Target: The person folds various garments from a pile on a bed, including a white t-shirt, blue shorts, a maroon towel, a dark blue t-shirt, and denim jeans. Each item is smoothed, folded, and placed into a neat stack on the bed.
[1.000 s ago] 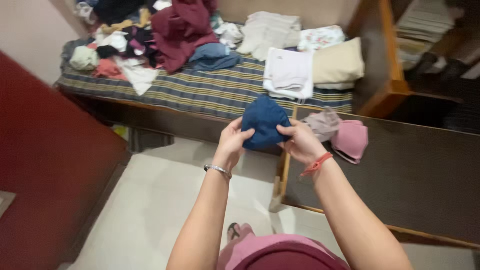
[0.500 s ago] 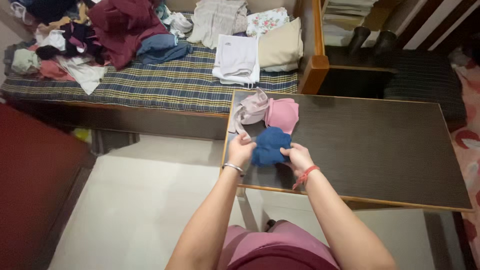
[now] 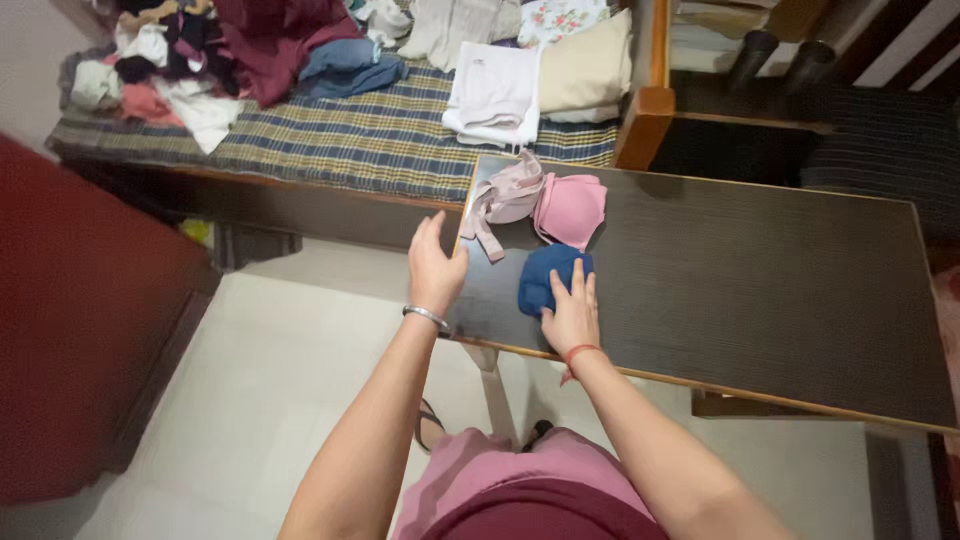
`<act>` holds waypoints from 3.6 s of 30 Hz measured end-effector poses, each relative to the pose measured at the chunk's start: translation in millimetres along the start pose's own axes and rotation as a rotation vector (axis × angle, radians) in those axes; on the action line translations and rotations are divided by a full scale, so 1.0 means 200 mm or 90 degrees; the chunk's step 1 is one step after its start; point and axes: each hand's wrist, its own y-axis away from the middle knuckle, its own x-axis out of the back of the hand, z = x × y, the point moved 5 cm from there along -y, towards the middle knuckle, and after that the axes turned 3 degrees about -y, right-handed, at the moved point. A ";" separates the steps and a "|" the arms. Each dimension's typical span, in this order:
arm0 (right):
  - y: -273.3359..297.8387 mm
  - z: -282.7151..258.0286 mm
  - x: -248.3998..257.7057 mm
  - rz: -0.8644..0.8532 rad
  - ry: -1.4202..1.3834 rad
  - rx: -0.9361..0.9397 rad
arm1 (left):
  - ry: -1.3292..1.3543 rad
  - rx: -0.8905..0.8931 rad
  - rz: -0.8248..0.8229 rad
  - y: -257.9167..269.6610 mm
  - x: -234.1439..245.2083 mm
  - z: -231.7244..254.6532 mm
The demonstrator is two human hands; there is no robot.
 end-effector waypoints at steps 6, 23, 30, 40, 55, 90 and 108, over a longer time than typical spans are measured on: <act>-0.07 0.02 -0.08 -0.066 -0.046 -0.019 | -0.013 -0.009 0.015 -0.01 0.16 0.06; -0.50 -0.77 0.37 0.195 -0.176 0.182 | -0.062 -0.017 0.083 -0.31 0.72 -0.01; -0.62 -1.33 0.23 0.150 -0.215 0.182 | -0.066 -0.098 0.125 -0.50 1.17 -0.20; -0.83 -2.06 -0.24 0.006 -0.164 0.234 | -0.128 -0.106 0.103 -0.73 1.69 -0.62; -1.84 -2.44 -0.57 0.101 -0.300 0.206 | -0.028 -0.034 0.206 -1.67 2.02 -1.28; -4.55 -3.11 -2.72 -0.060 -0.457 -0.189 | 0.187 0.070 0.160 -4.70 1.88 -3.04; -4.47 -3.00 -3.07 -0.175 -0.026 -0.214 | 0.242 0.068 0.063 -4.95 1.68 -3.17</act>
